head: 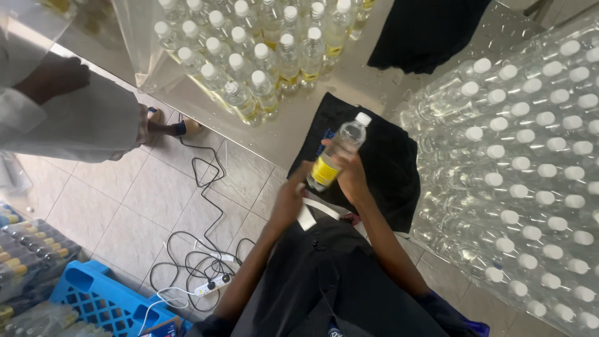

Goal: The person repeatedly picks up clear plastic bottles, peels yellow labels from a roll, and wraps them around the bottles. They then place the labeled bottles onto a nearby table. The process is repeated for multiple bottles.

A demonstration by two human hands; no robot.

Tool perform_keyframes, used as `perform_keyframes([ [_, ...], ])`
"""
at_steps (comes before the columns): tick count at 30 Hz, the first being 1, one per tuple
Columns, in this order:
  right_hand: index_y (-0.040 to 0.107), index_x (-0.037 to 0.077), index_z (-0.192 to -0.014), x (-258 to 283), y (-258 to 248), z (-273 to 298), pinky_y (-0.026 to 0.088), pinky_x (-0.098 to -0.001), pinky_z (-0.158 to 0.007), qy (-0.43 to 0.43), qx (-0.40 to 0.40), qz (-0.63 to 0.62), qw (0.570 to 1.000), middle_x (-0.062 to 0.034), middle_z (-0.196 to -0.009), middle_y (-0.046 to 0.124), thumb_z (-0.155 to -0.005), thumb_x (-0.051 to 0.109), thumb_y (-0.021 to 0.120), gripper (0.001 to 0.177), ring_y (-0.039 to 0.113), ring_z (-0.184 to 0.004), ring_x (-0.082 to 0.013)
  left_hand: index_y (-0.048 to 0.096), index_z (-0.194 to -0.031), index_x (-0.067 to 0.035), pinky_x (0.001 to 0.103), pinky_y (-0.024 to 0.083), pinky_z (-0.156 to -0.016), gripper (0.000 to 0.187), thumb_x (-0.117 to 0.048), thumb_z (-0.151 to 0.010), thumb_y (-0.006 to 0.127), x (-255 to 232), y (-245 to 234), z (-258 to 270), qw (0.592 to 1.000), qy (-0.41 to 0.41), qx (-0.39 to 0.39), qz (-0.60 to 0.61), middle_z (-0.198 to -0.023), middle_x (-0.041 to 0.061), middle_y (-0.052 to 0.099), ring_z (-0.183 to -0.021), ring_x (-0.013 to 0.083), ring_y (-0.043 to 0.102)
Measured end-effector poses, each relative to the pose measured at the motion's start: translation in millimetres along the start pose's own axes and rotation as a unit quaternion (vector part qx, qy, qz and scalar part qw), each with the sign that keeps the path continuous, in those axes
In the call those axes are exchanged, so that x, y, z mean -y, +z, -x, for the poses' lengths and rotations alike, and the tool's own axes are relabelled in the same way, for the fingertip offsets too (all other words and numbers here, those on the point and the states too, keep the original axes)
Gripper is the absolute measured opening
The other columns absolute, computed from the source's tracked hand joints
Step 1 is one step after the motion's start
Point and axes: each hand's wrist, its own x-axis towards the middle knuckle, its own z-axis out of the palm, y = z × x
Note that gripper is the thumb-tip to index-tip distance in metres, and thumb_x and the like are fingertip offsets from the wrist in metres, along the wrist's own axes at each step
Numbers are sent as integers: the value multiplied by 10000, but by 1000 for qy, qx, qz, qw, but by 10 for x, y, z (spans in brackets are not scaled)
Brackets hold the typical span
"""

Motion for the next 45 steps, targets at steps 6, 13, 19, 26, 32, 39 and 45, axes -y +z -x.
perform_keyframes([
  [6,317,27,-1650,-352,348,-1057,419,-566,-1259,-84,-41,282,955,-250,-1624,451,-914,257,951,998,446,-1531,-381,579,-1556,-5,508,506,-1051,590,136,-1025,365,211,-726,227,963,-142,-150,172,-1478,285,667,-1296,425,723],
  [13,444,53,-1608,-410,793,-1802,348,-522,-1312,-204,-42,403,891,-203,-1484,444,-988,416,883,842,454,-1503,-384,587,-1526,-8,399,622,-885,519,60,-1037,429,363,-896,193,915,-244,-209,245,-1410,265,726,-1224,365,769],
  [19,415,-12,-1671,-317,593,-871,184,-615,-1376,-54,3,452,890,-365,-1726,238,-1096,600,598,860,199,-1631,-562,614,-1413,-55,461,578,-967,366,31,-1127,404,320,-586,-250,968,-91,-228,47,-1248,153,749,-1111,296,779],
  [26,392,227,-1721,896,489,599,664,-448,-977,153,29,327,932,-287,-1734,348,-914,572,837,984,424,-1566,-462,680,-1333,-130,486,579,-1013,400,111,-1089,474,-275,433,-871,996,82,-47,-11,-1179,81,765,-1141,400,725],
  [32,562,69,-1603,1269,-744,1590,674,-297,-607,67,-127,234,962,-122,-850,768,-1122,79,560,481,767,-682,-188,692,-1329,-73,357,546,-1008,241,-143,-1101,653,-1095,1631,-695,969,-16,139,204,-1164,109,780,-1042,202,733],
  [39,520,3,-1618,2750,-1950,3198,581,-331,-639,71,-281,277,916,-99,-881,753,-1075,235,593,595,688,-689,-177,471,-1548,-75,528,513,-1171,636,-291,-999,708,-1624,2389,-455,895,-78,300,321,-1568,240,593,-1478,400,592],
  [45,554,6,-1243,4204,-3509,3950,512,-274,-621,-171,-590,367,698,10,-702,626,-1144,226,475,254,578,-585,-107,492,-1547,-26,504,639,-1023,692,-286,-938,693,-2003,2848,-334,912,-144,266,277,-1471,259,656,-1298,393,704],
])
